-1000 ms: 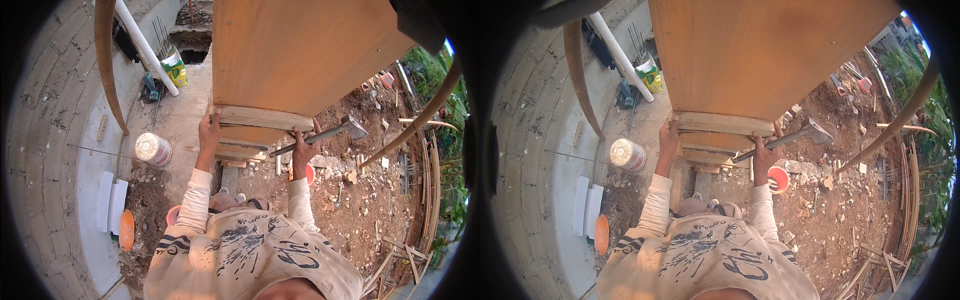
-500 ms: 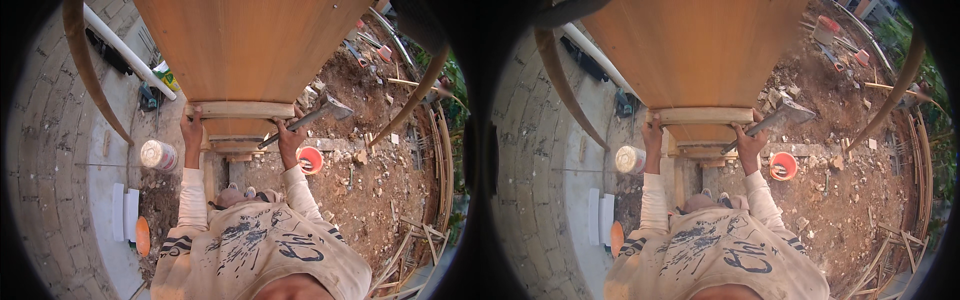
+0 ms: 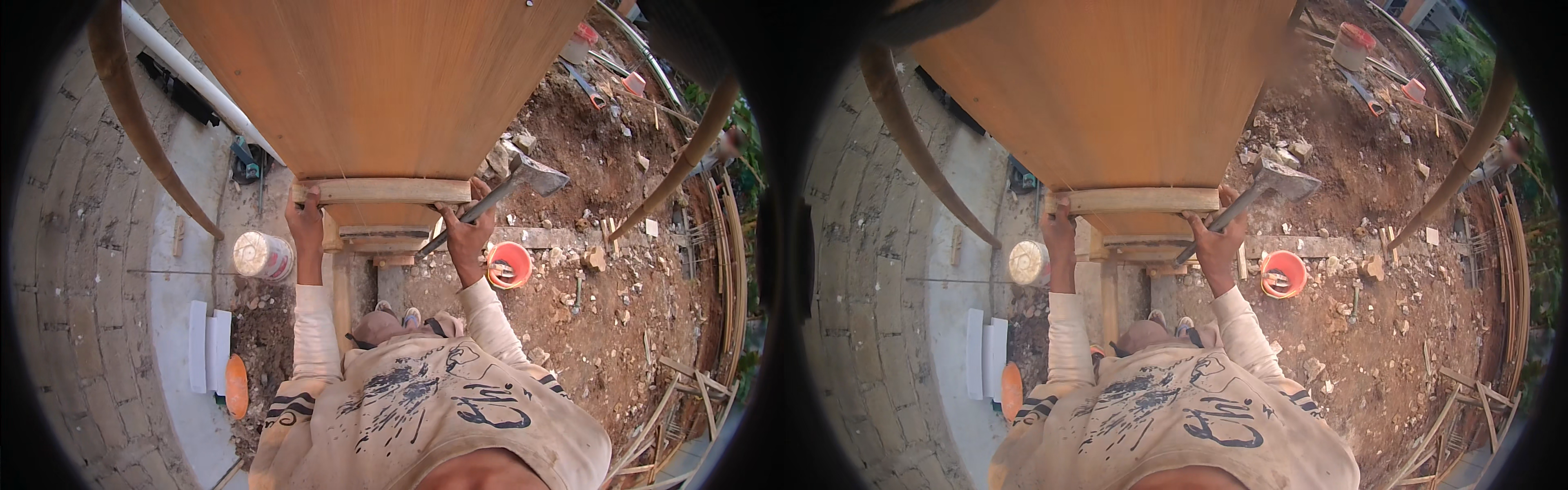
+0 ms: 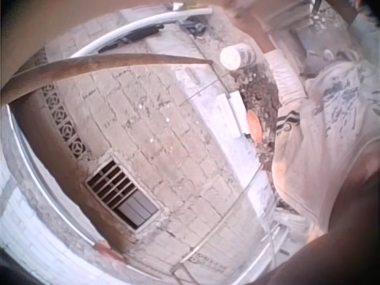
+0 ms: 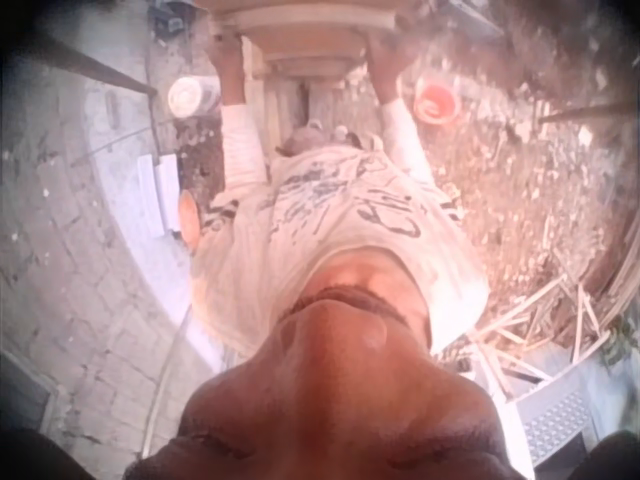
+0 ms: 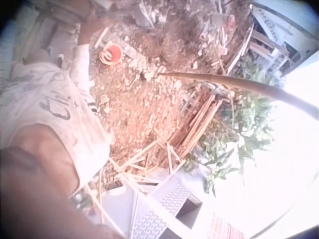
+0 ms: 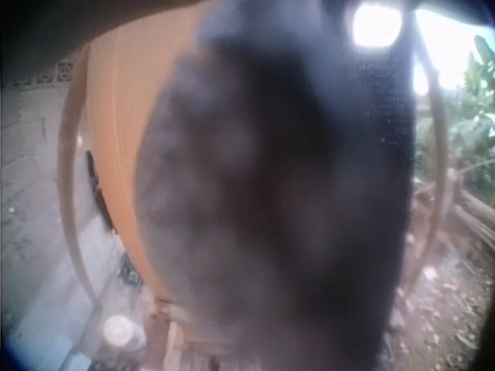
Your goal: The person sits on the ground and uses a hammer to drive nails into a wooden frame, securing small wooden pieces to a larger board. They repeatedly reach into a red bucket to retrieve nails and continue hammering the structure.
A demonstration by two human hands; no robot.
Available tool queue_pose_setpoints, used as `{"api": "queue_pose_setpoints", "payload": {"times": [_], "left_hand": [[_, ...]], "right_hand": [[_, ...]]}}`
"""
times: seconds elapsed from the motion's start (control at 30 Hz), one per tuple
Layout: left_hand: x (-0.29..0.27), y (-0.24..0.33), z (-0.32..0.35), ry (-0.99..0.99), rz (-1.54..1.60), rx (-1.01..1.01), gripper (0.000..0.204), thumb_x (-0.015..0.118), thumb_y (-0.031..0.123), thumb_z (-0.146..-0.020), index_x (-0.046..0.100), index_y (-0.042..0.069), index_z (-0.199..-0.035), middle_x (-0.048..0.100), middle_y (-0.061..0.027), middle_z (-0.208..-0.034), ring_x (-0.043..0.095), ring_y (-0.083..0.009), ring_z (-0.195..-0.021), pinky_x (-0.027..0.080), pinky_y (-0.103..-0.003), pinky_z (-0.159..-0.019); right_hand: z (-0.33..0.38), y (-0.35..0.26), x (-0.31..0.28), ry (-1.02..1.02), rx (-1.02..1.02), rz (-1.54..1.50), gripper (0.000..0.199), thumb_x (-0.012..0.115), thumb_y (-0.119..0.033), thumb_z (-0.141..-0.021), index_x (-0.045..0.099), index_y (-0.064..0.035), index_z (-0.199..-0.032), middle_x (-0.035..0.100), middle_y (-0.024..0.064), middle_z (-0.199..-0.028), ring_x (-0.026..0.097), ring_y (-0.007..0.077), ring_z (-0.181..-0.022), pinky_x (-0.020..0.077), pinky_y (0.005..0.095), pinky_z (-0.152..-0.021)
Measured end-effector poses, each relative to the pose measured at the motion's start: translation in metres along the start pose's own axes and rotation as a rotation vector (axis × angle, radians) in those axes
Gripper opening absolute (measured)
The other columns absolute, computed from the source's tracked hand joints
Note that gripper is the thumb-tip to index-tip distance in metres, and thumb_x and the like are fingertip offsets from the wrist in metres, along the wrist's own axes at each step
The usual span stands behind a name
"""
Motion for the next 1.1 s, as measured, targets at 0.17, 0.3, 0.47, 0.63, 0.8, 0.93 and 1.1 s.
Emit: {"api": "queue_pose_setpoints", "payload": {"times": [0.17,0.3,0.47,0.63,0.8,0.93,1.1], "left_hand": [[0.001,0.007,0.002,0.010,-0.038,-0.096,0.046,0.071,0.014,-0.096,0.059,0.004,-0.139,0.069,-0.0009,-0.109,0.058,-0.0046,-0.082,0.042,-0.020,-0.062],[0.007,0.008,0.006,0.006,0.007,-0.130,0.048,0.077,0.012,-0.090,0.060,0.008,-0.135,0.069,0.0015,-0.098,0.054,-0.0023,-0.067,0.035,-0.019,-0.050],[0.008,0.001,0.002,0.050,0.145,-0.227,0.043,0.080,0.010,-0.086,0.063,0.009,-0.126,0.071,0.0024,-0.095,0.053,-0.0020,-0.062,0.030,-0.018,-0.045],[0.021,0.004,0.010,0.132,0.216,-0.224,0.039,0.079,0.009,-0.088,0.063,0.006,-0.124,0.072,-0.0010,-0.102,0.063,-0.0048,-0.078,0.042,-0.020,-0.056],[0.028,0.010,0.011,0.162,0.237,-0.183,0.039,0.077,0.009,-0.091,0.062,0.000,-0.125,0.069,-0.0057,-0.114,0.066,-0.0130,-0.099,0.052,-0.029,-0.086],[0.024,0.012,0.013,0.201,0.149,-0.170,0.037,0.075,0.007,-0.092,0.062,-0.002,-0.126,0.069,-0.0072,-0.116,0.067,-0.0147,-0.103,0.053,-0.030,-0.090],[0.034,0.015,0.014,0.238,0.205,-0.164,0.035,0.074,0.005,-0.092,0.063,-0.002,-0.125,0.070,-0.0072,-0.115,0.068,-0.0146,-0.102,0.053,-0.029,-0.087]], "right_hand": [[-0.001,-0.018,-0.003,-0.030,0.059,0.067,0.048,0.093,-0.003,-0.070,0.067,0.0040,-0.110,0.064,0.0110,-0.123,0.065,0.0165,-0.102,0.0522,0.0344,-0.087],[-0.003,-0.020,-0.006,-0.023,0.113,0.105,0.053,0.094,-0.004,-0.069,0.068,0.0036,-0.115,0.067,0.0105,-0.117,0.062,0.0125,-0.088,0.0514,0.0313,-0.078],[-0.002,-0.022,-0.011,-0.048,0.241,0.217,0.037,0.094,-0.014,-0.071,0.060,-0.0014,-0.074,0.063,0.0164,-0.133,0.065,0.0270,-0.107,0.0526,0.0389,-0.089],[0.004,-0.051,-0.046,-0.064,-0.171,0.450,0.025,0.080,-0.020,-0.091,0.070,0.0021,-0.098,0.071,0.0072,-0.106,0.063,0.0127,-0.076,0.0497,0.0288,-0.067],[0.034,-0.060,-0.123,-0.374,0.288,0.397,0.027,0.074,-0.028,-0.096,0.071,-0.0008,-0.098,0.062,0.0036,-0.065,0.058,0.0146,-0.055,0.0490,0.0339,-0.056],[0.008,-0.097,-0.161,-0.791,0.145,0.733,0.033,0.077,-0.034,-0.092,0.071,-0.0042,-0.104,0.060,0.0075,-0.071,0.057,0.0172,-0.056,0.0450,0.0360,-0.053],[-0.025,-0.114,-0.157,-1.118,-0.384,1.067,0.040,0.077,-0.039,-0.089,0.065,-0.0103,-0.113,0.062,0.0078,-0.088,0.068,0.0259,-0.076,0.0529,0.0406,-0.062]]}}
Point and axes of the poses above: each hand's wrist, its own z-axis away from the middle knuckle, its own x-axis out of the palm, y = z × x, the point moved 2 cm from there along -z, towards the middle knuckle
